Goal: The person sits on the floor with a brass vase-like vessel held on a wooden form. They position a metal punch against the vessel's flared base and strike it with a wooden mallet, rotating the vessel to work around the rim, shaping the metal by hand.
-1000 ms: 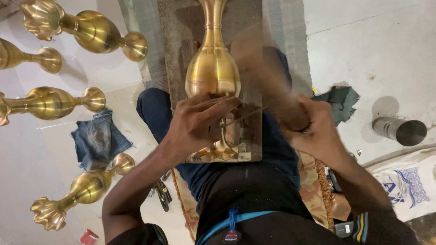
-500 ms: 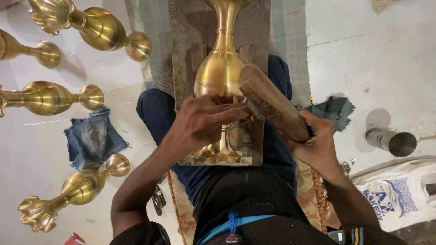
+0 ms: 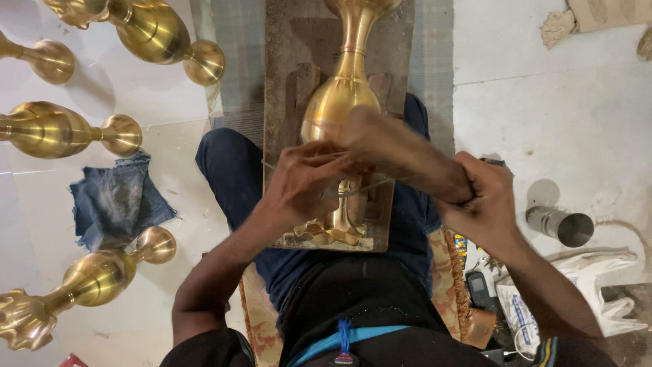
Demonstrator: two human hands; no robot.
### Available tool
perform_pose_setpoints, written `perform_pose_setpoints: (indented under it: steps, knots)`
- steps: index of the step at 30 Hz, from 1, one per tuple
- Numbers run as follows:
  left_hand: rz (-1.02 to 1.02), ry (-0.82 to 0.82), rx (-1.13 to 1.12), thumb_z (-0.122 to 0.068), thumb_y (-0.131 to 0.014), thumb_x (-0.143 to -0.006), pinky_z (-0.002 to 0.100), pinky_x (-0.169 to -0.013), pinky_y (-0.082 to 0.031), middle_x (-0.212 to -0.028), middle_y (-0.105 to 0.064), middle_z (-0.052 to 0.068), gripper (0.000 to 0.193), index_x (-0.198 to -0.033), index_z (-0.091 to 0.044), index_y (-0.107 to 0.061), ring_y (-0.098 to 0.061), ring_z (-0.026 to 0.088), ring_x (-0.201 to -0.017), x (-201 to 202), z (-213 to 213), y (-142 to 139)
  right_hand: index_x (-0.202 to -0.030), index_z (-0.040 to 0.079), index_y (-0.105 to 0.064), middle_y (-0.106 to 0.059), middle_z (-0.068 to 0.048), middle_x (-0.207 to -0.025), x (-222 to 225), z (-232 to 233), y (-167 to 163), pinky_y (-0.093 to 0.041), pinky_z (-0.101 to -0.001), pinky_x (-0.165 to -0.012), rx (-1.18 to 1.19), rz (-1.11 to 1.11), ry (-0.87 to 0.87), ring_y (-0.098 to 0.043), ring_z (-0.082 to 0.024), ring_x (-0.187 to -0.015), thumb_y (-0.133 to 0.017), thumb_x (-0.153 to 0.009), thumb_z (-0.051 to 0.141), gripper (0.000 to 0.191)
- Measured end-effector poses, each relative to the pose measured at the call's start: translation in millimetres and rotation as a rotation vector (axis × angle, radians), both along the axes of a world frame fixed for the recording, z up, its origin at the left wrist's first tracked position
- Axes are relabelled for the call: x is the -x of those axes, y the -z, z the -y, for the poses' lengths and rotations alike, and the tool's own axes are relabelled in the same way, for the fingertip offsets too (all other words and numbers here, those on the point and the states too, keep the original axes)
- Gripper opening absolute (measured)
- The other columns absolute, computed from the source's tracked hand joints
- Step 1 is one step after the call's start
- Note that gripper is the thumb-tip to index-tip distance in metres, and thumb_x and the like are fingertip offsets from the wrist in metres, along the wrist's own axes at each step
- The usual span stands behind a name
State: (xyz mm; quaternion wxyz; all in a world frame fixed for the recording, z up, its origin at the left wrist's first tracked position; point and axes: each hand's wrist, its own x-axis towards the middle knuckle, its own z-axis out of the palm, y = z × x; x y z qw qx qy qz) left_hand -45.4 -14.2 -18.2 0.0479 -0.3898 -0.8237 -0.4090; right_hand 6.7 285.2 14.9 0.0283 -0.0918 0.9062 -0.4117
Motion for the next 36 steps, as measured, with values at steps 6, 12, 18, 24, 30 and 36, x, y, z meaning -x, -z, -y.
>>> perform_pose_setpoints:
  steps: [6, 12, 18, 24, 30, 36]
  knots:
    - [0.023, -0.078, -0.052, -0.003, -0.08, -0.066, 0.037, -0.088, -0.063, -0.125, -0.076, 0.007, 0.067, -0.132, -0.008, -0.068, -0.076, 0.026, -0.108, -7.7, 3.4, 3.4, -0.098, 0.004, -0.065, -0.062, -0.009, -0.072, 15.7, 10.2, -23.6, -0.043, -0.0317, -0.056, -0.007, 0.013, -0.024, -0.057, -0.019, -0.06, -0.074, -0.076, 0.008, 0.025]
    - [0.097, -0.104, -0.233, -0.002, -0.084, -0.064, 0.036, -0.084, -0.063, -0.106, -0.078, 0.005, 0.049, -0.111, -0.008, -0.073, -0.079, 0.024, -0.098, -6.8, 7.9, 18.4, -0.097, 0.003, -0.066, -0.064, -0.011, -0.07, 19.7, 17.0, -35.8, -0.043, -0.0354, -0.055, -0.29, -0.044, -0.121, -0.062, -0.023, -0.061, -0.078, -0.063, 0.005, 0.036]
    - [-0.045, -0.098, -0.235, -0.004, -0.086, -0.068, 0.04, -0.088, -0.062, -0.11, -0.075, 0.01, 0.052, -0.118, -0.002, -0.07, -0.075, 0.029, -0.103, 1.7, 6.8, 12.4, -0.091, 0.002, -0.063, -0.058, -0.008, -0.062, 20.9, 21.8, -26.6, -0.043, -0.03, -0.051, -0.075, 0.101, -0.049, -0.056, -0.012, -0.052, -0.075, -0.069, 0.002, 0.025]
    - [0.149, 0.084, -0.356, -0.007, -0.087, -0.074, 0.039, -0.082, -0.062, -0.115, -0.076, 0.009, 0.058, -0.129, -0.009, -0.068, -0.075, 0.025, -0.094, 9.0, 13.8, 2.8, -0.095, 0.002, -0.065, -0.056, -0.005, -0.063, 20.6, 21.8, -28.4, -0.039, -0.0275, -0.051, 0.026, 0.041, -0.004, -0.05, -0.008, -0.057, -0.078, -0.08, 0.004, 0.02]
    - [0.037, -0.07, -0.191, -0.006, -0.086, -0.072, 0.038, -0.088, -0.062, -0.103, -0.077, 0.003, 0.044, -0.113, -0.015, -0.071, -0.076, 0.023, -0.096, 7.4, 8.2, 19.9, -0.093, 0.003, -0.065, -0.058, -0.008, -0.07, 29.2, 25.1, -49.6, -0.043, -0.0294, -0.057, -0.299, -0.097, -0.153, -0.051, -0.012, -0.067, -0.077, -0.069, 0.004, 0.027]
    - [0.101, -0.048, -0.419, 0.0, -0.082, -0.077, 0.033, -0.089, -0.062, -0.112, -0.078, 0.003, 0.049, -0.124, -0.01, -0.071, -0.079, 0.019, -0.101, -1.9, 6.6, 19.7, -0.093, 0.006, -0.066, -0.065, -0.009, -0.069, 43.5, 37.9, -62.2, -0.046, -0.0343, -0.053, -0.326, 0.046, -0.152, -0.061, -0.02, -0.058, -0.078, -0.068, 0.007, 0.027]
